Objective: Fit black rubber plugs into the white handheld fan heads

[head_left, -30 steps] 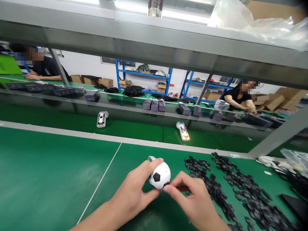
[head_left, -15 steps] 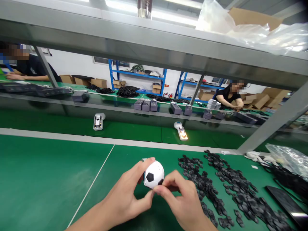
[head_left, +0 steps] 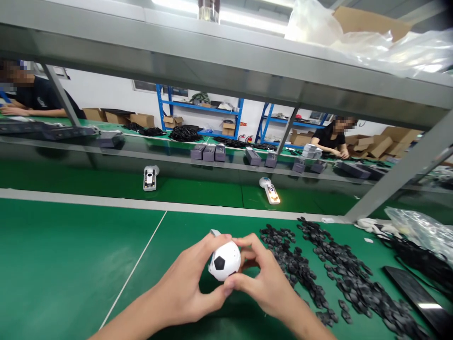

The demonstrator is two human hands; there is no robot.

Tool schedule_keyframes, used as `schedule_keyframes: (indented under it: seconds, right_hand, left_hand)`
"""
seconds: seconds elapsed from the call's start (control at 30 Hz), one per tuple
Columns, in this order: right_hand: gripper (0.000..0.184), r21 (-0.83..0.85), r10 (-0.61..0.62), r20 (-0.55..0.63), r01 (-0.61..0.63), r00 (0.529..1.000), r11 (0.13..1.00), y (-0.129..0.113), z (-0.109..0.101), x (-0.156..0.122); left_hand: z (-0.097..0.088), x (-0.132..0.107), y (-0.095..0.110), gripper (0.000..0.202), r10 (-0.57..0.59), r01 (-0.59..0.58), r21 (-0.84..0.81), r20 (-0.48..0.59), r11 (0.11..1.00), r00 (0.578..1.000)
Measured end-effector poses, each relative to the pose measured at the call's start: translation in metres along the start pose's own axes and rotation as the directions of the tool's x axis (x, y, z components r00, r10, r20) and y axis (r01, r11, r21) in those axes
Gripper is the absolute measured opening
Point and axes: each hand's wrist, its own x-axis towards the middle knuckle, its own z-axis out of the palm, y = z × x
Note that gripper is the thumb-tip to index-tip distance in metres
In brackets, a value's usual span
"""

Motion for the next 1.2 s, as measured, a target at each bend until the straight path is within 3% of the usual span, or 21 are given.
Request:
schedule_keyframes:
  seconds: [0.07,0.13,0.2,0.27,0.33,0.4,0.53,0.7,1.03,1.2]
  right_hand:
    - [0.045,-0.033,-0.043,0.083,0.046,0.996,0.998,-0.001,-0.010,0.003]
    - [0.040,-0.127,-0.050,0.086,0.061,0.995,0.990,0.001,-0.032,0.008]
    - [0.043,-0.294,-0.021,-0.084,-0.005,0.996,0.956,0.011,-0.061,0.015]
    - [0.037,-0.492,0.003,-0.237,-0.122,0.972,0.862,0.025,-0.090,0.020]
    - [0.031,-0.601,0.065,-0.257,-0.212,0.964,0.770,0.038,-0.111,0.022]
    - [0.027,-0.635,0.147,-0.190,-0.235,0.971,0.736,0.045,-0.120,0.022]
    - [0.021,-0.615,0.234,0.003,-0.182,0.972,0.767,0.039,-0.115,0.014]
    - [0.015,-0.540,0.363,0.150,-0.232,0.920,0.809,0.028,-0.103,0.006]
    - [0.012,-0.668,0.368,0.167,-0.170,0.915,0.725,0.024,-0.094,0.000]
    - [0.013,-0.618,0.340,0.148,-0.181,0.929,0.765,0.019,-0.093,0.000]
  left_hand:
    - [0.003,0.000,-0.002,0.064,-0.045,0.046,0.014,-0.042,0.999,0.998]
    - [0.002,-0.001,-0.003,0.065,-0.116,0.118,0.030,-0.061,0.993,0.991]
    - [-0.001,-0.001,-0.003,0.068,-0.221,0.221,0.021,-0.010,0.975,0.975]
    - [-0.005,-0.001,0.001,0.069,-0.344,0.344,-0.013,0.015,0.939,0.939]
    - [-0.008,0.000,0.004,0.065,-0.429,0.425,-0.084,-0.025,0.901,0.903]
    - [-0.010,0.001,0.004,0.059,-0.452,0.437,-0.176,-0.058,0.882,0.890]
    - [-0.006,0.005,-0.008,0.056,-0.450,0.443,-0.266,0.036,0.856,0.892]
    - [0.003,0.006,-0.027,0.055,-0.493,0.523,-0.346,0.177,0.779,0.852]
    - [0.006,0.004,-0.029,0.056,-0.499,0.531,-0.322,0.182,0.784,0.847]
    - [0.011,0.003,-0.036,0.049,-0.480,0.502,-0.425,0.165,0.754,0.861]
